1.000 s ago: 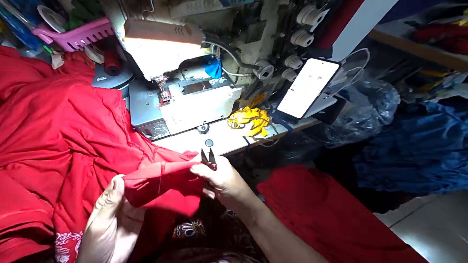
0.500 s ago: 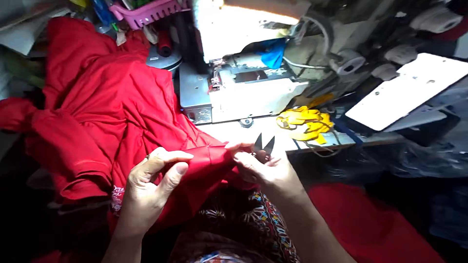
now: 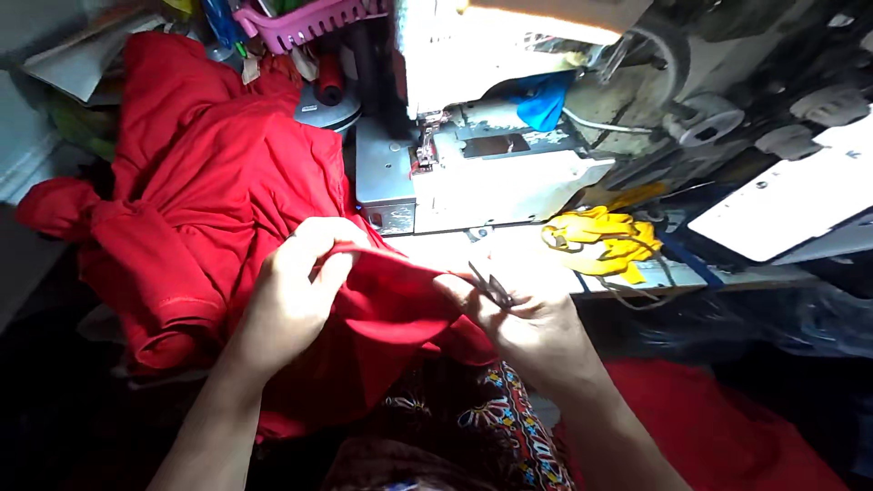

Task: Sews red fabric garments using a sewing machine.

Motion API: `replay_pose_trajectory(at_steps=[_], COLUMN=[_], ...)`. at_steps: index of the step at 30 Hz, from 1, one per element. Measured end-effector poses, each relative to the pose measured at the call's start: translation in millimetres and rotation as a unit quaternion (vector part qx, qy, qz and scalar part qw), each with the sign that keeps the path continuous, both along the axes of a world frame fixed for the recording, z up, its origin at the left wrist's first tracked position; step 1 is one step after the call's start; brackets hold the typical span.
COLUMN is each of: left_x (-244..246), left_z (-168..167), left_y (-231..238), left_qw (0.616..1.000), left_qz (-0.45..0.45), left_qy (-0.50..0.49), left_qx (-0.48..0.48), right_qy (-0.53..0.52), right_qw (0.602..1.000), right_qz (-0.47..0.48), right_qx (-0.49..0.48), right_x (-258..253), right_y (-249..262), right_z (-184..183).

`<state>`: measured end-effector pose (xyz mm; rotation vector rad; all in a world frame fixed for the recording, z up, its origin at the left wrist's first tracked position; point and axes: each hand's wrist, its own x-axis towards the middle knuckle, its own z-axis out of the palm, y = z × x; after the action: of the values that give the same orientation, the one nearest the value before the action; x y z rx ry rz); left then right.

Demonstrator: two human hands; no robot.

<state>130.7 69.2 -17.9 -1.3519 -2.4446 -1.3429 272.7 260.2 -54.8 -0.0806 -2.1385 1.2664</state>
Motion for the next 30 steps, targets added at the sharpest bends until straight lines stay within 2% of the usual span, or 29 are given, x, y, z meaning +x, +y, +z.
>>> replay_pose_trajectory(at_steps=[2,4,6,9,11,13,18,22,26,30], left_x=[-21,-50,-76,-104,-116,-130,-138,-132,-132,-138], left_z=[8,8,2,-11,-9,-6,-2,-4,-10,-11], left_y=[26,57,88,130,148,153,151,168,185,173], left_qw=[0.999,0.999,0.997,0.986,0.980,0.975,0.974,0.981,0.989,0.985], left_qz=[-0.024,-0.036,-0.039,-0.061,-0.073,-0.109,-0.107,-0.037,0.014,-0.025], left_qy=[-0.046,-0.004,0.062,0.124,0.118,0.120,0.099,0.057,-0.014,0.076], left_qx=[0.003,-0.007,-0.037,-0.093,-0.143,-0.155,-0.172,-0.181,-0.149,-0.150], right_qy=[-0.035,-0.113,-0.152,-0.118,-0.111,-0.097,-0.082,-0.082,-0.095,-0.120], right_qw=[0.998,0.982,0.947,0.893,0.869,0.850,0.846,0.843,0.852,0.897], right_qz=[0.006,0.015,0.029,0.032,0.024,0.034,0.047,0.028,0.037,0.025], right_qx=[-0.044,-0.150,-0.282,-0.432,-0.482,-0.516,-0.525,-0.530,-0.514,-0.426], right_x=[-9,-22,-40,-59,-66,-71,-81,-84,-88,-83], right_y=[7,17,31,43,45,45,41,43,36,39], right_z=[1,-3,-17,-34,-33,-31,-35,-31,-33,-40])
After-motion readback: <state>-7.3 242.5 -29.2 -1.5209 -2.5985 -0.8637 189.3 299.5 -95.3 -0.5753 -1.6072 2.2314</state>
